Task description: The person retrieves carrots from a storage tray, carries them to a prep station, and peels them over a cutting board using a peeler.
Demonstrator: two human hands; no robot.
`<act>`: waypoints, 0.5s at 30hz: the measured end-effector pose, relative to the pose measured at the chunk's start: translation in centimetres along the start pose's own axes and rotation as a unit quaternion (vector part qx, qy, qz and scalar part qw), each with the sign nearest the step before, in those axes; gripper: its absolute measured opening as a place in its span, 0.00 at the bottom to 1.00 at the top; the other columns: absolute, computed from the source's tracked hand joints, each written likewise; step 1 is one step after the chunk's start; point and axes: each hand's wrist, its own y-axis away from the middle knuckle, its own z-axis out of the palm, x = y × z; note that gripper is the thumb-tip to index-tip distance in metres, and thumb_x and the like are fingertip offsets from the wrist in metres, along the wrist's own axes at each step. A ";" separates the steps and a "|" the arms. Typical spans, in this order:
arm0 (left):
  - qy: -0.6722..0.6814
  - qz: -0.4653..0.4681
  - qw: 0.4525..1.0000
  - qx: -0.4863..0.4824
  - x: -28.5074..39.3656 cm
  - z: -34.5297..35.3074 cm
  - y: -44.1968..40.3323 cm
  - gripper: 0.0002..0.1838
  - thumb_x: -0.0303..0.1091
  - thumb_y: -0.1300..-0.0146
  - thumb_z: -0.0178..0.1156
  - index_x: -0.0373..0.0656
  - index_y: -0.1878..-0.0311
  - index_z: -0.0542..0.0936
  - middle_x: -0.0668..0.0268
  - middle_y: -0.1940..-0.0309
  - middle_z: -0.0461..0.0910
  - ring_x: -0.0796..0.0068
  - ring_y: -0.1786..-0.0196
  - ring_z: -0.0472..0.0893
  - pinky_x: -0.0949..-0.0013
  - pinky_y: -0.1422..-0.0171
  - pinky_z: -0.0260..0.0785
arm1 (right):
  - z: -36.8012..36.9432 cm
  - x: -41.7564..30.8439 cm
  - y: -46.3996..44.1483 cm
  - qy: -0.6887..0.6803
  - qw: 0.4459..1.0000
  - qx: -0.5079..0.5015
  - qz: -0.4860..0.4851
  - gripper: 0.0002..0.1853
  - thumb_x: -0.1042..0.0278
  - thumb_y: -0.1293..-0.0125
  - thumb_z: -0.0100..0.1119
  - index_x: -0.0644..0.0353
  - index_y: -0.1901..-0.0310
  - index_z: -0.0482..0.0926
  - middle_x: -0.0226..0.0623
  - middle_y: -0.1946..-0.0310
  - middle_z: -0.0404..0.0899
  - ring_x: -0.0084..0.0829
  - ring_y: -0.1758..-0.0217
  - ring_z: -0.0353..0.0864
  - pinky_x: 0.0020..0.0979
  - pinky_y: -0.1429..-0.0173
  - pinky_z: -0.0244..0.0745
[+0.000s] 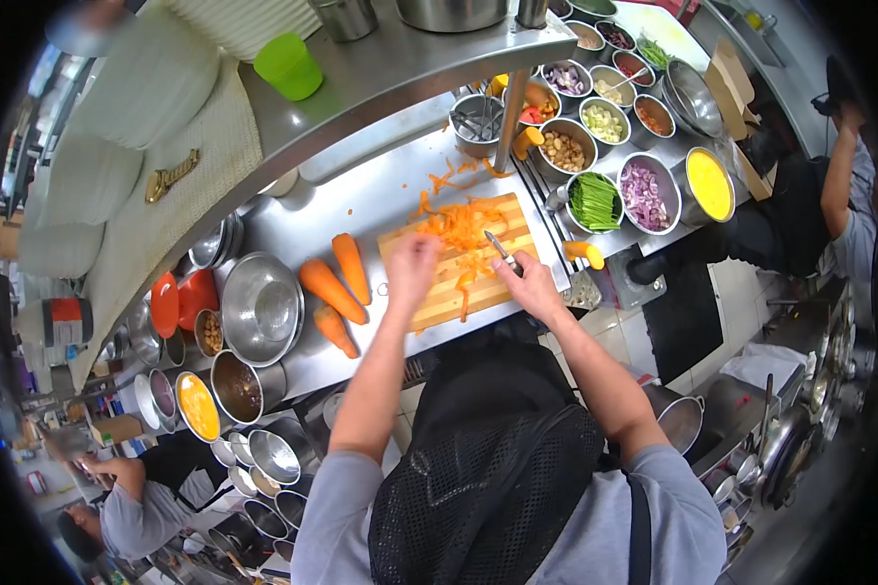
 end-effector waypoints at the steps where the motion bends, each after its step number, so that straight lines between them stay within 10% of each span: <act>1: 0.061 0.004 0.998 -0.016 0.3 2.7 0.8 0.17 0.42 0.23 0.70 0.36 0.47 0.87 0.58 0.60 0.90 0.64 0.54 0.89 0.61 0.45 0.82 | 0.0 -0.4 0.2 -0.005 1.000 -0.006 -0.010 0.28 0.42 0.25 0.69 0.69 0.57 0.83 0.56 0.73 0.84 0.55 0.66 0.88 0.52 0.57 0.79; 5: 0.220 -0.099 0.964 -0.110 0.3 7.7 0.6 0.15 0.43 0.22 0.72 0.38 0.50 0.87 0.68 0.61 0.88 0.79 0.61 0.84 0.71 0.52 0.80 | 0.8 -0.6 0.6 -0.026 0.997 -0.008 -0.074 0.20 0.57 0.27 0.69 0.69 0.51 0.81 0.59 0.65 0.86 0.60 0.57 0.88 0.53 0.50 0.80; 15: 0.241 -0.062 0.962 -0.112 -0.9 7.4 1.1 0.13 0.40 0.21 0.71 0.39 0.53 0.85 0.72 0.66 0.85 0.82 0.65 0.81 0.72 0.58 0.76 | 1.1 1.4 0.8 -0.040 0.994 0.018 -0.102 0.17 0.63 0.27 0.68 0.69 0.46 0.83 0.59 0.57 0.87 0.63 0.50 0.87 0.54 0.44 0.80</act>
